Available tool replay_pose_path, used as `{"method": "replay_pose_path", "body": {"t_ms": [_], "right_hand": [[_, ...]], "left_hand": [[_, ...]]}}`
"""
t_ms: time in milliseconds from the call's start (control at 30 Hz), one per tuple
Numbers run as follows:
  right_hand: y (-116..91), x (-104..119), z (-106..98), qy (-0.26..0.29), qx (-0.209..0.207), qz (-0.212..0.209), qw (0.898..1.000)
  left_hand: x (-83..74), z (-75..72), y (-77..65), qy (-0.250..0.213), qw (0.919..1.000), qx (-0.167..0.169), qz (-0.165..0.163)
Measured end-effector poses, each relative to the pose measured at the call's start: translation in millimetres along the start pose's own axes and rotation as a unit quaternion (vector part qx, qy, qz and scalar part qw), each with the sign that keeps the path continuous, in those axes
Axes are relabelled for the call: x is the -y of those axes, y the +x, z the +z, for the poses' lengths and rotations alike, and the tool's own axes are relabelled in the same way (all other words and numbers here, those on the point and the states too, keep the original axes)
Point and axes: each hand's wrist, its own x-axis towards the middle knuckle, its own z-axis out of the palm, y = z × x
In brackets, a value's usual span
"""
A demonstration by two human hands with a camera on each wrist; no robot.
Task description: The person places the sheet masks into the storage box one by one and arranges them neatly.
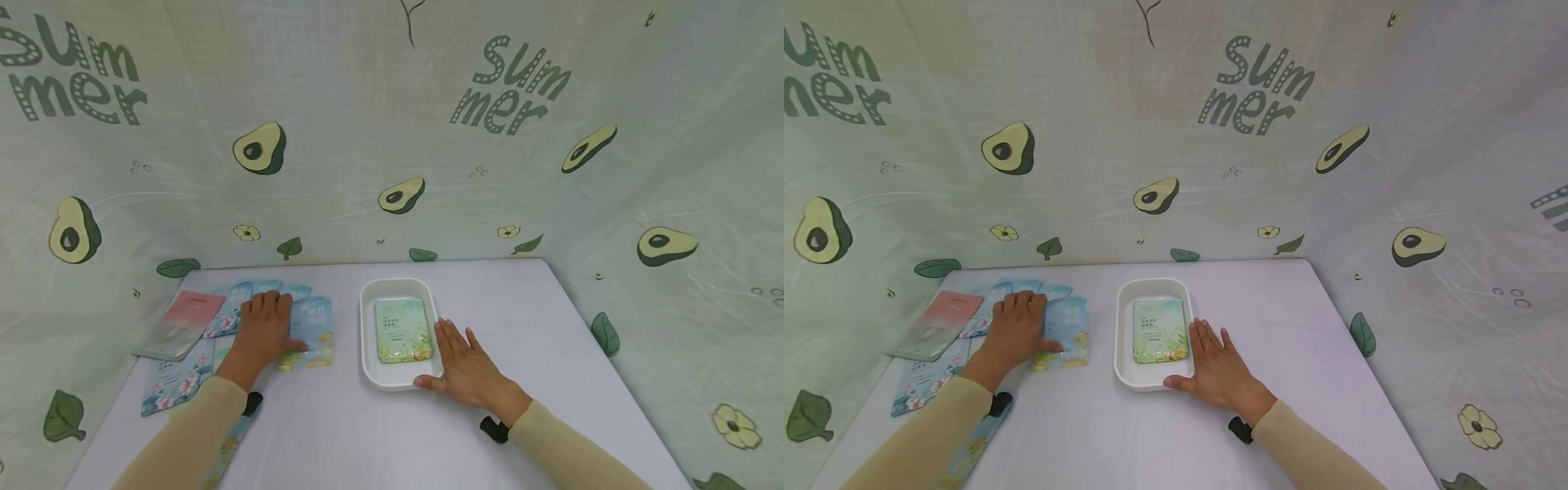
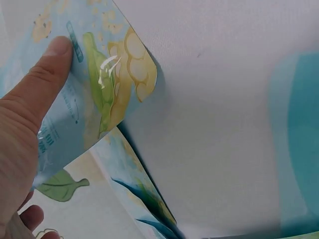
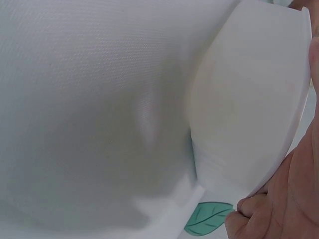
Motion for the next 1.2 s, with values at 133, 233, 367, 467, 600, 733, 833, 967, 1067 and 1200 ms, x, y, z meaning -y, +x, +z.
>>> {"method": "replay_pose_path", "body": {"t_ms": [133,233,367,467,600,733,833,967,1067,1200], "right_hand": [[0.1,0.7,-0.3,0.001,-0.001,-0.001,1.000],[0.3,0.6,0.4,-0.001,-0.002,-0.002,1.000],[0.1,-0.1,1.2,0.000,-0.006,-0.004,1.000],[-0.3,-0.6,1.5,0.001,-0.008,-0.005,1.000],[-0.5,-0.6,1.4,0.003,-0.008,-0.005,1.000],[-0.4,-0.3,1.0,0.001,-0.004,-0.003,1.000],[-0.3,-0.7,1.0,-0.003,-0.001,-0.002,1.000],[0.0,-1.4,1.4,-0.007,-0.001,-0.001,1.000],[0.2,-1.5,1.7,-0.005,-0.002,-0.001,1.000],[0.2,-1.6,2.2,-0.001,0.000,0.000,1.000]], "left_hand": [[-1.5,-2.6,-5.1,-0.011,0.9998,-0.016,-0.008],[-2.0,-3.3,-10.0,-0.013,0.9993,-0.035,-0.010],[-2.8,-2.4,-16.3,-0.012,0.9962,-0.086,0.005],[-3.7,-0.5,-19.7,-0.008,0.9926,-0.120,0.018],[-7.0,-0.2,-23.6,-0.020,0.9932,-0.114,0.006],[-12.4,-2.4,-28.2,-0.089,0.9933,-0.070,-0.023],[-15.8,-5.6,-31.4,-0.154,0.9869,-0.034,-0.036],[-16.5,-8.5,-32.1,-0.210,0.9767,0.008,-0.045],[-15.4,-7.6,-30.1,-0.248,0.9660,0.036,-0.062],[-15.2,-3.7,-26.8,-0.314,0.9426,0.058,-0.096]]}}
